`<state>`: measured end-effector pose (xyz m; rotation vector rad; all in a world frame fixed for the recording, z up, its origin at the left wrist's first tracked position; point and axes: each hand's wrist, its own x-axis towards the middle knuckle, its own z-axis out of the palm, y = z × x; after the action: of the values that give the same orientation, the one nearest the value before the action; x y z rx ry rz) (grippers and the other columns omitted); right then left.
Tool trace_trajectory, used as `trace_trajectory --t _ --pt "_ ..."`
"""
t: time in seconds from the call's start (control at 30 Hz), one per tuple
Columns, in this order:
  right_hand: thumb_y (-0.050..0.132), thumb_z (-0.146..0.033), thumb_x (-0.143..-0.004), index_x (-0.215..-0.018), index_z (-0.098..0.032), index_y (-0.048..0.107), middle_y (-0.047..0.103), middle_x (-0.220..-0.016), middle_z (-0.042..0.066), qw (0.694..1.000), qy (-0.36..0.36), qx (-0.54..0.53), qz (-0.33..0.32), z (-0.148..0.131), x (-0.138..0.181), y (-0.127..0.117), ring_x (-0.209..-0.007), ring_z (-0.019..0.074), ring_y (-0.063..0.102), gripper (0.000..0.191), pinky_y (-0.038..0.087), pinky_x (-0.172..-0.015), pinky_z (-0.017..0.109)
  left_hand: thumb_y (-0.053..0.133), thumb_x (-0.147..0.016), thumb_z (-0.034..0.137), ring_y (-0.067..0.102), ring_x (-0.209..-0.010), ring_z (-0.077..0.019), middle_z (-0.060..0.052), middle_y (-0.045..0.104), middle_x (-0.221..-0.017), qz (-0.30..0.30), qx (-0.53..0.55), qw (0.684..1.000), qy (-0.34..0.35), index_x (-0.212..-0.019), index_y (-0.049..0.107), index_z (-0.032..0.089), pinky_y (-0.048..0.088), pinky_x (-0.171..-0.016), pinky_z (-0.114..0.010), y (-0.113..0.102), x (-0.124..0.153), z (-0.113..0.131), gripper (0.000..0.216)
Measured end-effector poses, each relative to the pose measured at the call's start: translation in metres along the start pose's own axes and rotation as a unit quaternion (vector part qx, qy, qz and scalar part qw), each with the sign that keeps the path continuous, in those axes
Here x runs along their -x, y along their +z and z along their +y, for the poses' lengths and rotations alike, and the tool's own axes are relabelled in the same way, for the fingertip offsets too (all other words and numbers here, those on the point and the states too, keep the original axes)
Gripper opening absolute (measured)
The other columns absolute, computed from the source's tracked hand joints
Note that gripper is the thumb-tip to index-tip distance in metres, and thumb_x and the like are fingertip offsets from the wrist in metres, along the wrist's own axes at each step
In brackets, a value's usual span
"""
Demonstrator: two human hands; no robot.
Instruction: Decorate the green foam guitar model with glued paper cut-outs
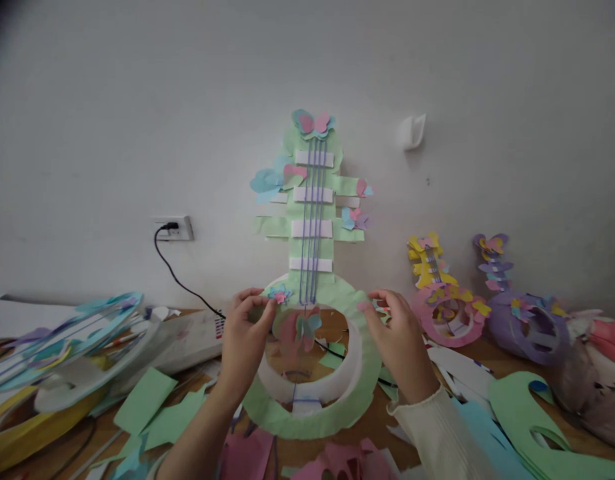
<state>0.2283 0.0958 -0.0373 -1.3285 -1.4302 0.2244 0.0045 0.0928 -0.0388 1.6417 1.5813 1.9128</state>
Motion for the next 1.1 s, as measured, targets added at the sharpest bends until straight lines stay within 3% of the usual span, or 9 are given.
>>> trace_trajectory --t 0.17,0.4,0.53,0.77,0.97,1.1 --pt "0.052 -0.051 -0.08 -0.1 -0.021 0.057 0.061 -0.102 0.01 0.999 -0.043 0.019 0.007 0.007 0.001 0.004 -0.094 0.0251 0.056 0.037 0.043 -0.082 0.04 0.06 -0.078 0.029 0.056 -0.096 -0.0237 -0.007 0.056 -0.096 0.001 -0.004 1.0 0.002 -0.065 0.06 0.019 0.042 -0.089 -0.038 0.001 0.0 0.0 0.017" --pt "0.054 -0.039 -0.083 -0.093 -0.021 0.059 0.06 -0.101 0.008 0.988 -0.144 0.04 0.043 -0.005 0.006 0.001 -0.098 0.0244 0.055 0.021 0.041 -0.086 0.04 0.058 -0.078 0.026 0.057 -0.096 -0.0231 -0.006 0.057 -0.096 -0.002 -0.002 1.0 0.004 -0.067 0.06 0.019 0.042 -0.089 -0.038 0.0 0.001 0.0 0.013" --pt "0.051 -0.031 -0.086 -0.088 -0.021 0.061 0.059 -0.094 0.007 0.978 -0.196 0.051 0.046 -0.02 0.015 0.0 -0.093 0.0225 0.055 0.014 0.043 -0.081 0.037 0.058 -0.078 0.025 0.056 -0.097 -0.0232 -0.006 0.056 -0.096 -0.003 0.001 1.0 0.007 -0.065 0.059 0.02 0.042 -0.089 -0.039 -0.001 0.002 0.0 0.013" --pt "0.047 -0.023 -0.087 -0.087 -0.021 0.061 0.063 -0.084 0.004 0.973 -0.225 0.022 -0.033 -0.036 0.03 0.009 -0.08 0.0177 0.059 0.014 0.045 -0.074 0.031 0.055 -0.075 0.018 0.057 -0.096 -0.0219 -0.005 0.057 -0.095 0.002 0.008 1.0 0.025 -0.071 0.058 0.021 0.044 -0.088 -0.037 0.0 0.002 -0.004 0.006" --pt "0.039 -0.021 -0.087 -0.111 -0.019 0.061 0.065 -0.07 0.003 0.967 -0.168 0.05 -0.185 -0.045 0.051 0.024 -0.055 0.0166 0.056 0.033 0.039 -0.049 0.028 0.051 -0.07 0.009 0.055 -0.095 -0.0202 -0.004 0.057 -0.094 0.001 0.016 0.999 0.047 -0.075 0.055 0.021 0.042 -0.089 -0.035 -0.001 0.003 -0.006 0.014" --pt "0.038 -0.017 -0.082 -0.121 -0.02 0.056 0.067 -0.077 0.004 0.955 -0.161 0.065 -0.239 -0.05 0.064 0.039 -0.062 0.019 0.061 0.043 0.04 -0.055 0.03 0.052 -0.073 0.011 0.055 -0.094 -0.0198 -0.003 0.056 -0.092 0.0 0.014 0.998 0.054 -0.077 0.055 0.022 0.042 -0.088 -0.034 -0.001 0.003 -0.003 0.012"
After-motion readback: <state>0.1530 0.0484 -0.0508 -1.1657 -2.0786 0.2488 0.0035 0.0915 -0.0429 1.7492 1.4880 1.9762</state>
